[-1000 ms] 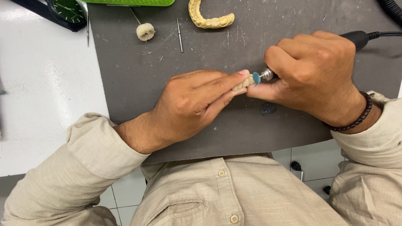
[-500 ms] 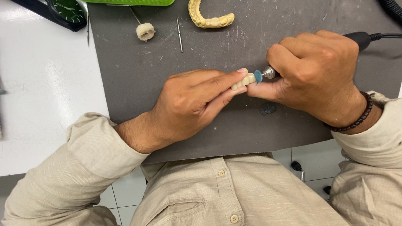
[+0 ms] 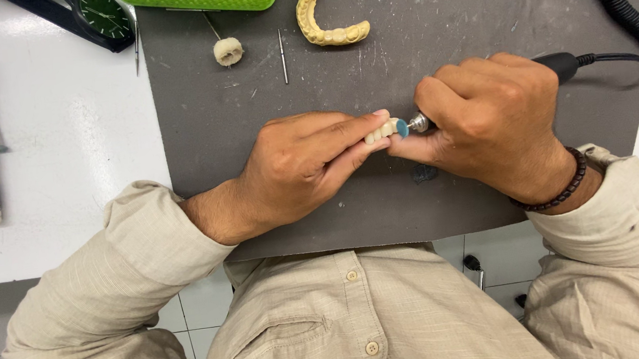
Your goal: The person holds a dental prosthesis in one hand and grinds and polishes its surfaces with a rotary handpiece fitted with a blue abrasive disc, repositioning the prosthesis repeatedly to work different areas. Other dental models and a plaster cast rest on the work mat nearby.
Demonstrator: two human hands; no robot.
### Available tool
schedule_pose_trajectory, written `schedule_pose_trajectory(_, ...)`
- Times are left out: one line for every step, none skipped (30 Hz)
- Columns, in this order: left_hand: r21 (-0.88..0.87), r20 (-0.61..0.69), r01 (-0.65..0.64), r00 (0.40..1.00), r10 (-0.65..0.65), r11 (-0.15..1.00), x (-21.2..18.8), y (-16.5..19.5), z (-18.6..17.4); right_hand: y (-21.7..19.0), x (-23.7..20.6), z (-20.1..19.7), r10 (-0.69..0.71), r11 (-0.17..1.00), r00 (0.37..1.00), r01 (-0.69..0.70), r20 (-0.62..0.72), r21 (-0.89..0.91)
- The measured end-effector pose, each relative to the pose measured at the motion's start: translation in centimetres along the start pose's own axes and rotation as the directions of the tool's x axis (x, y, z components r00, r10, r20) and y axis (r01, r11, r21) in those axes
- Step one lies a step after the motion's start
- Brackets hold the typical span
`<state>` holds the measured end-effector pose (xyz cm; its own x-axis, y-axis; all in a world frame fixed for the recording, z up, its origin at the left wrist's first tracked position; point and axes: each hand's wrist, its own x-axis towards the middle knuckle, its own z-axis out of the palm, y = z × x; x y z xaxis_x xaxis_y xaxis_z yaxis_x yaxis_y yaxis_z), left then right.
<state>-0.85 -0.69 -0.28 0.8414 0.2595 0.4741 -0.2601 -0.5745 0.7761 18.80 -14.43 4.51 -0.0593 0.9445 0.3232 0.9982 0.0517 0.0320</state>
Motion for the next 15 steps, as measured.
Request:
schedule_pose_trajectory(-0.002,0.002,-0.001,1.000,0.001,1.000,0.03,-0.01,0.03,0.03,-0.01,-0.01,0.009,1.000,1.000,-0.009,0.002,0.003)
schedule_pose_trajectory(-0.004,0.003,-0.001,1.000,0.001,1.000,0.03,-0.02,0.02,0.08,-0.02,-0.02,0.018,1.000,1.000,-0.018,0.005,0.008)
schedule_pose_trajectory(-0.005,0.005,0.000,1.000,0.000,1.000,0.01,0.00,-0.02,0.06,0.00,-0.01,0.027,1.000,1.000,-0.027,0.008,0.013)
schedule_pose_trajectory(-0.005,0.006,0.003,1.000,-0.003,1.000,0.03,-0.02,-0.01,0.05,0.02,0.01,0.016,1.000,1.000,-0.016,0.005,0.010)
schedule_pose_trajectory(-0.005,0.009,0.005,1.000,-0.005,1.000,0.02,-0.03,-0.04,-0.02,0.06,0.03,0.005,1.000,1.000,-0.005,0.003,0.008)
schedule_pose_trajectory(-0.006,0.012,0.005,1.000,-0.004,1.000,0.03,-0.05,-0.04,-0.04,0.08,0.00,-0.003,1.000,1.000,0.003,0.000,0.003)
schedule_pose_trajectory(-0.004,0.008,0.001,1.000,-0.001,1.000,0.04,-0.05,-0.06,-0.05,0.12,-0.07,-0.003,1.000,1.000,0.003,-0.003,-0.001)
schedule_pose_trajectory(-0.003,0.004,-0.001,1.000,0.001,1.000,0.04,-0.05,-0.02,-0.01,0.15,-0.11,-0.002,1.000,1.000,0.002,-0.007,-0.002)
schedule_pose_trajectory(-0.002,0.001,-0.002,1.000,0.002,1.000,0.03,0.00,-0.01,-0.03,0.18,-0.17,-0.001,1.000,1.000,0.001,-0.010,-0.003)
schedule_pose_trajectory(0.000,0.005,0.003,1.000,-0.003,1.000,0.03,0.01,-0.03,-0.05,0.22,-0.16,-0.008,1.000,1.000,0.008,-0.008,-0.002)
schedule_pose_trajectory(0.003,0.010,0.008,1.000,-0.008,1.000,0.03,0.01,-0.11,-0.10,0.27,-0.13,-0.016,1.000,1.000,0.016,-0.007,-0.002)
schedule_pose_trajectory(0.002,0.016,0.012,1.000,-0.012,1.000,0.08,0.02,-0.09,-0.08,0.26,-0.13,-0.021,1.000,1.000,0.021,-0.004,-0.002)
schedule_pose_trajectory(0.001,0.016,0.015,1.000,-0.015,1.000,0.13,0.06,-0.08,-0.05,0.24,-0.13,-0.012,1.000,1.000,0.012,-0.006,-0.014)
schedule_pose_trajectory(0.002,0.015,0.016,1.000,-0.016,1.000,0.20,0.09,-0.10,0.05,0.21,-0.13,-0.003,1.000,1.000,0.003,-0.009,-0.027)
schedule_pose_trajectory(0.003,0.014,0.019,1.000,-0.019,1.000,0.24,0.16,-0.18,0.14,0.16,-0.14,0.006,0.999,1.000,-0.006,-0.012,-0.039)
